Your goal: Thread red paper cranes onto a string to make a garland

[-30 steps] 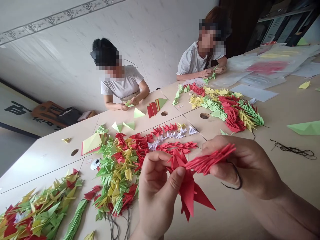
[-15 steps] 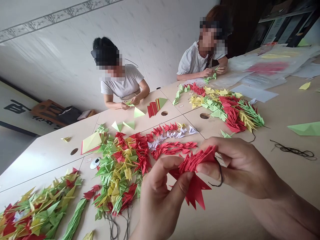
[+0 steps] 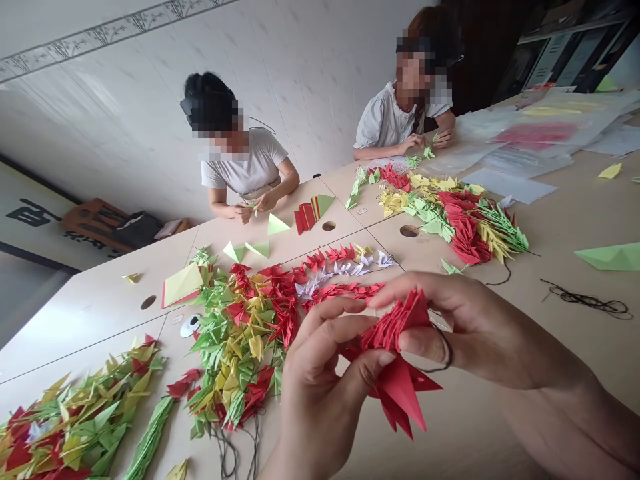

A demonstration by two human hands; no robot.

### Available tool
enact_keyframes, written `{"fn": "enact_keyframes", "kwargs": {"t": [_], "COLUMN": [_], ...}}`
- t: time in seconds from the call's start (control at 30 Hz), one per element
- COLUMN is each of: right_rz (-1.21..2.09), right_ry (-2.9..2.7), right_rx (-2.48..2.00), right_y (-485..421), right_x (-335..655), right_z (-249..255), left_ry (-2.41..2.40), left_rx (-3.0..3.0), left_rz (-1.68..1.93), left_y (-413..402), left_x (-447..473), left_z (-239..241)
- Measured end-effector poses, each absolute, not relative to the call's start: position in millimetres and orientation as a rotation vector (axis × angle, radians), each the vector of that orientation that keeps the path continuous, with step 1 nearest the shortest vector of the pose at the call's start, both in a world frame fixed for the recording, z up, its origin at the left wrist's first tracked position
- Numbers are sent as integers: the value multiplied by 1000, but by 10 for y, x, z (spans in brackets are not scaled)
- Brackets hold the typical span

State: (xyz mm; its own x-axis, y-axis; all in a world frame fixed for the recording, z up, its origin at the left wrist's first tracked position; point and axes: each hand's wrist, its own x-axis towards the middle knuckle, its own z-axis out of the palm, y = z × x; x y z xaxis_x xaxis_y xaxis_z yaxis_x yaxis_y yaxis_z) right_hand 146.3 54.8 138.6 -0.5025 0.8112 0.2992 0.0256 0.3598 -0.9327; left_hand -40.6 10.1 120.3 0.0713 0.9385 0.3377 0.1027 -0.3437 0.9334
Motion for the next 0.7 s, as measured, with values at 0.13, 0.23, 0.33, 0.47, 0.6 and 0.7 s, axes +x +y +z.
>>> {"fn": "enact_keyframes", "kwargs": {"t": [0.13,0.23,0.33,0.47,0.6,0.7], "right_rz": [1107,1058,1136,1288,1287,1290], "right_ry": [-1805,-1689,-1585,-1505,-1477,-1465], "right_rx": [-661,-682,-639,-584,-596,-651], "right_y": [554,550,545,536,531,526], "right_x": [1441,1427,1426,1437,1444,1451], "right_z": [1382,1374,1372,1380,1367,1346], "left_ry": [1016,994,1006,1062,1085,1104], "left_rx": [1455,1414,1452,1500,1521,1511], "left_rz": [1377,1388,1356,1295,1280,1302], "left_y": [94,88,93,98,81,69], "left_x": [-375,-361,-367,-379,-379,-376], "left_z": [1191,1184,1177,1159,1132,1123]}}
